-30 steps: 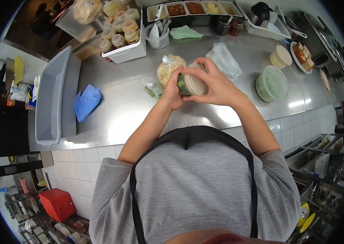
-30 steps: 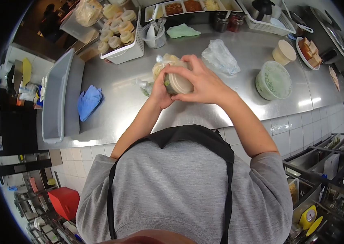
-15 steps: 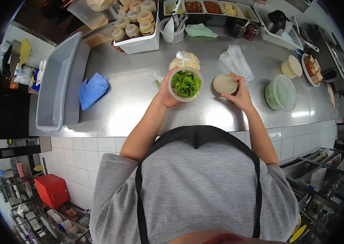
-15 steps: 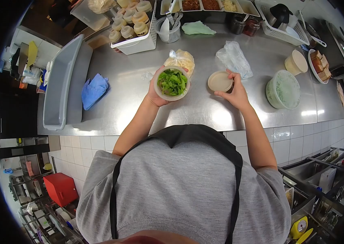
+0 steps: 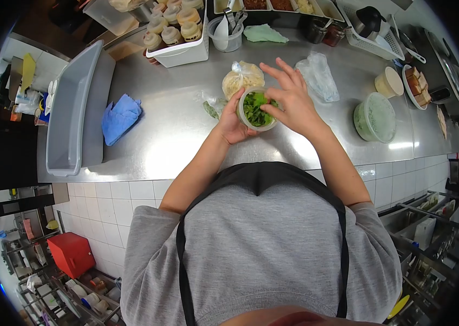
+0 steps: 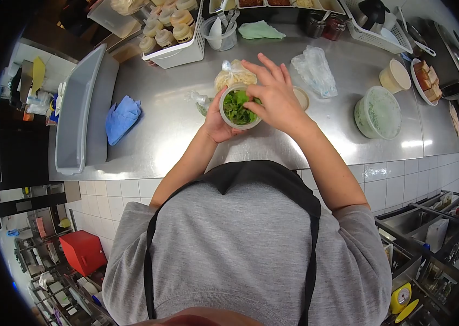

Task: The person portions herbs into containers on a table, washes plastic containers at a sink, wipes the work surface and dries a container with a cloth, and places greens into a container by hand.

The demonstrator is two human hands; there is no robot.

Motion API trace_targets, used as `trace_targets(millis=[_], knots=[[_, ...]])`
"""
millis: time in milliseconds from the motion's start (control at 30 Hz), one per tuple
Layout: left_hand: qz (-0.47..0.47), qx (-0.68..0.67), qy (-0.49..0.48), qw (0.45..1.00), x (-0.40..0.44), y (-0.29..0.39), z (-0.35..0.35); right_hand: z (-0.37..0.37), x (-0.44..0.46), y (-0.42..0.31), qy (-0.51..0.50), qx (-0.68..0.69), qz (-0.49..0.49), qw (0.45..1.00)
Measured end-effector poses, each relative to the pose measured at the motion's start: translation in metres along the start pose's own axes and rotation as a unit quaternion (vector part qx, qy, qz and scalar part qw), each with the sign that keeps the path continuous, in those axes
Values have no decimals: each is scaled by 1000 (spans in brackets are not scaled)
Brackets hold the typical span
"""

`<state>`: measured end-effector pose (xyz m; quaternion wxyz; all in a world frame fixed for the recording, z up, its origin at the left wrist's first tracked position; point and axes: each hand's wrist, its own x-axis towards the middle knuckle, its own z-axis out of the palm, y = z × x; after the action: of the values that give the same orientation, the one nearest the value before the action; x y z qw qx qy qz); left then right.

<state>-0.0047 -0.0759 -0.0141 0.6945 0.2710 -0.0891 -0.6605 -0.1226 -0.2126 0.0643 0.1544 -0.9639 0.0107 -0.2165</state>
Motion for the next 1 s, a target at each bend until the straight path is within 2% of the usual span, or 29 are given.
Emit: trace_targets(millis=[33,100,133,200,233,300,333,400,500,600,667,700,767,833,900,933,1000], knots=[[-7,-26,-3,1000,-1,-2,-1,3,0,6,-2,0,-2,1000],[-14,-54,-6,998,-2,-6,-6,6,-2,19,39,202,43,978],[-20,-64,-24,997,-3,-7,-9,5,-3,24,38,202,43,978],[-28,-73,-44,996,-2,-9,-12,1,-6,32,-13,308,96,946],[-26,-75,-56,995,-1,-10,-12,3,-8,33,-12,307,98,947],[-26,-78,-69,994,-1,-10,-11,7,-11,36,-9,420,143,896],[-27,-72,-62,995,-1,-9,-8,6,-12,36,-8,419,144,897],[-29,-67,-54,996,-2,-7,-4,6,-14,33,-18,509,179,842],[-26,-59,-37,997,-4,-5,0,0,-15,29,-13,539,196,819],[-8,-49,-31,998,-5,-2,3,-1,-19,35,3,522,211,827],[7,-30,13,999,-6,-1,7,-1,-22,39,-8,530,222,819],[6,-30,12,999,-5,-1,4,-1,-23,41,-20,539,232,810],[1,-53,-51,997,-2,-1,-6,0,-27,48,-10,540,255,802],[2,-60,-42,997,-2,-3,-7,1,-35,65,0,539,278,795],[2,-67,-32,997,-4,-5,-8,8,-48,98,120,464,341,808],[5,-62,-28,998,-5,-6,-8,9,-55,113,121,463,342,809],[9,-58,-24,998,-3,-8,-12,13,-70,142,236,400,408,786]])
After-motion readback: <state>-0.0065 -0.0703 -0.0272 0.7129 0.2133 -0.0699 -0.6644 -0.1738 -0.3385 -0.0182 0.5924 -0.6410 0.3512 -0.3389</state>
